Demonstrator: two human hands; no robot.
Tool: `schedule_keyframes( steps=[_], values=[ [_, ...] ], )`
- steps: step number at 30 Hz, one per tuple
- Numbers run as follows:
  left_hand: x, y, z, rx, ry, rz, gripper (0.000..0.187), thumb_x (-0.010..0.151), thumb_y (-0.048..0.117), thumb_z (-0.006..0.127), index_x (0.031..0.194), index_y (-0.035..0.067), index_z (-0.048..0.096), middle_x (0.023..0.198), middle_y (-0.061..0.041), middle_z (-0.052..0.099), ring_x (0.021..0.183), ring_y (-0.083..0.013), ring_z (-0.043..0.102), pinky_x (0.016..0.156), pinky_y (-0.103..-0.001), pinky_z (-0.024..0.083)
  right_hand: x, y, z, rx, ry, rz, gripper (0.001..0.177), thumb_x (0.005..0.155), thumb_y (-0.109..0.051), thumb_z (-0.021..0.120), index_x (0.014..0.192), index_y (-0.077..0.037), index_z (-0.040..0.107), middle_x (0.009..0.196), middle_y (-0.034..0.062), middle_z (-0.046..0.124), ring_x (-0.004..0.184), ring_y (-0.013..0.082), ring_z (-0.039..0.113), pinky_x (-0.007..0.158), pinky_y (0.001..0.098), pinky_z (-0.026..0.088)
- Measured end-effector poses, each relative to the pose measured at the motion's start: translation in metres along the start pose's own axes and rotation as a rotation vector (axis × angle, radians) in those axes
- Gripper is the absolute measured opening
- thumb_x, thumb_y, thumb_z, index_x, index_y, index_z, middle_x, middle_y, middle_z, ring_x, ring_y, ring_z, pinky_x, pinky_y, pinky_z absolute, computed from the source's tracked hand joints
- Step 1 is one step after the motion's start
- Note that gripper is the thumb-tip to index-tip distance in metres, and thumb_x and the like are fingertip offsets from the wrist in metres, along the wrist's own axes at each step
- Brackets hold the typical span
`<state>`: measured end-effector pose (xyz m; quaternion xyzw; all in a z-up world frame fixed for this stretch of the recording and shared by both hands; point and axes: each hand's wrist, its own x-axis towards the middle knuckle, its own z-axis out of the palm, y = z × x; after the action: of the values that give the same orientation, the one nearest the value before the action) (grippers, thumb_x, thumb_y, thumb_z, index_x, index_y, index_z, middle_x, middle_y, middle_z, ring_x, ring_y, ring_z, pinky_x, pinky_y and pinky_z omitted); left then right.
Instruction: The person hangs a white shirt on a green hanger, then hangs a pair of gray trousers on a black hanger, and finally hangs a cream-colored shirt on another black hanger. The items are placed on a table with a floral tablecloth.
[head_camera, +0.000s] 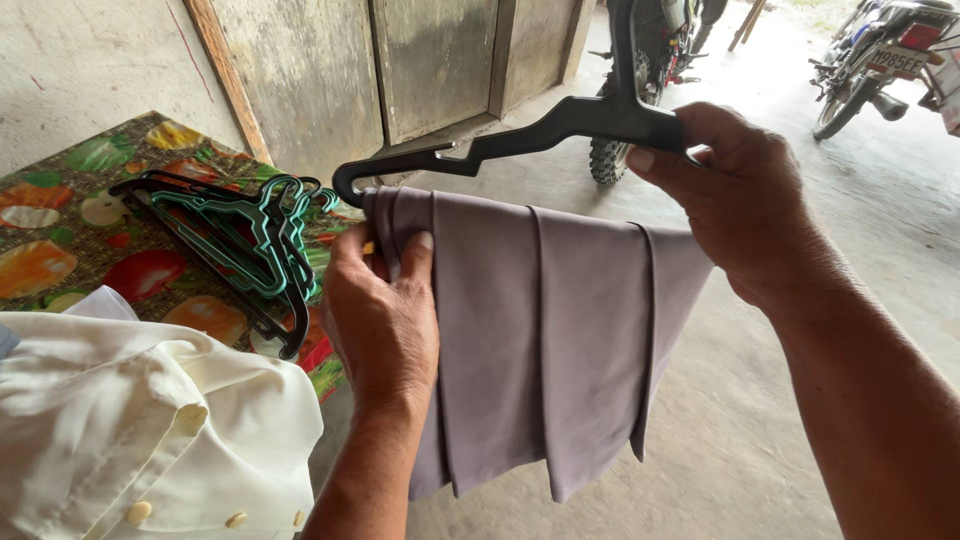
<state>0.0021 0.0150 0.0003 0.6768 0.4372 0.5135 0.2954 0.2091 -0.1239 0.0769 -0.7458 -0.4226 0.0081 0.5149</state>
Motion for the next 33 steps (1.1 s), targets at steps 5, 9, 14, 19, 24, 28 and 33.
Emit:
schedule_keyframes(
  steps=[5,9,14,19,24,28,33],
  values=[
    [0.0,-0.002,-0.007,0.266,0.179,0.194,0.028,0.078,0.026,0.091,0.091,0.005,0.076,0.091,-0.013,0.072,0.087,-0.0318,0.067,0.076,-0.045,0.052,0.001,0.0,-0.002,0.018,0.016,0.062,0.019,0.094,-0.021,0.076,0.11,-0.01,0.072,0.063,-0.0068,0.045,0.055,0.0037,0.032,0.047,0.0272,0.021],
    [0.002,0.003,-0.014,0.101,0.023,-0.084,0.021,0.084,0.022,0.083,0.092,0.006,0.072,0.086,-0.006,0.075,0.075,-0.02,0.073,0.069,-0.036,0.056,0.003,0.001,0.0,0.009,-0.008,-0.026,0.019,0.096,-0.02,0.076,0.109,-0.008,0.072,0.066,-0.0084,0.047,0.06,0.0004,0.037,0.049,0.0244,0.026],
    [0.006,0.003,-0.022,0.348,0.103,0.184,0.024,0.08,0.023,0.088,0.085,0.005,0.072,0.082,-0.011,0.074,0.069,-0.0274,0.071,0.064,-0.04,0.055,0.003,-0.004,0.006,0.025,0.004,0.002,0.019,0.095,-0.02,0.076,0.109,-0.008,0.072,0.065,-0.0086,0.047,0.058,0.0014,0.034,0.048,0.0253,0.023],
    [0.013,0.002,-0.025,0.312,0.063,0.185,0.022,0.085,0.019,0.085,0.09,0.005,0.068,0.083,-0.012,0.075,0.072,-0.0281,0.074,0.066,-0.04,0.057,0.001,-0.008,0.008,0.023,-0.012,0.013,0.018,0.096,-0.021,0.076,0.109,-0.008,0.072,0.063,-0.0065,0.045,0.055,0.0028,0.033,0.047,0.0262,0.022],
    [0.015,0.004,-0.029,0.293,0.072,0.136,0.023,0.085,0.019,0.085,0.087,0.004,0.068,0.083,-0.012,0.075,0.072,-0.0265,0.074,0.066,-0.039,0.056,0.0,-0.011,0.012,0.06,-0.045,-0.097,0.018,0.098,-0.018,0.075,0.111,-0.006,0.072,0.069,-0.0092,0.05,0.063,-0.0003,0.04,0.052,0.0232,0.03],
    [0.021,0.002,-0.033,0.098,0.06,-0.009,0.02,0.084,0.019,0.086,0.087,0.006,0.071,0.082,-0.007,0.076,0.07,-0.0199,0.073,0.066,-0.034,0.055,-0.001,-0.013,0.012,0.028,-0.009,-0.026,0.018,0.096,-0.02,0.076,0.11,-0.008,0.072,0.065,-0.009,0.047,0.057,0.0006,0.036,0.048,0.0248,0.025],
    [0.028,-0.007,-0.04,-0.132,-0.07,0.058,0.016,0.093,0.018,0.077,0.097,0.005,0.07,0.082,-0.003,0.074,0.072,-0.0131,0.068,0.067,-0.03,0.054,0.001,-0.013,0.004,0.006,-0.023,-0.035,0.017,0.097,-0.021,0.075,0.111,-0.012,0.073,0.064,-0.0095,0.044,0.055,0.0005,0.033,0.046,0.0254,0.022]
  ],
)
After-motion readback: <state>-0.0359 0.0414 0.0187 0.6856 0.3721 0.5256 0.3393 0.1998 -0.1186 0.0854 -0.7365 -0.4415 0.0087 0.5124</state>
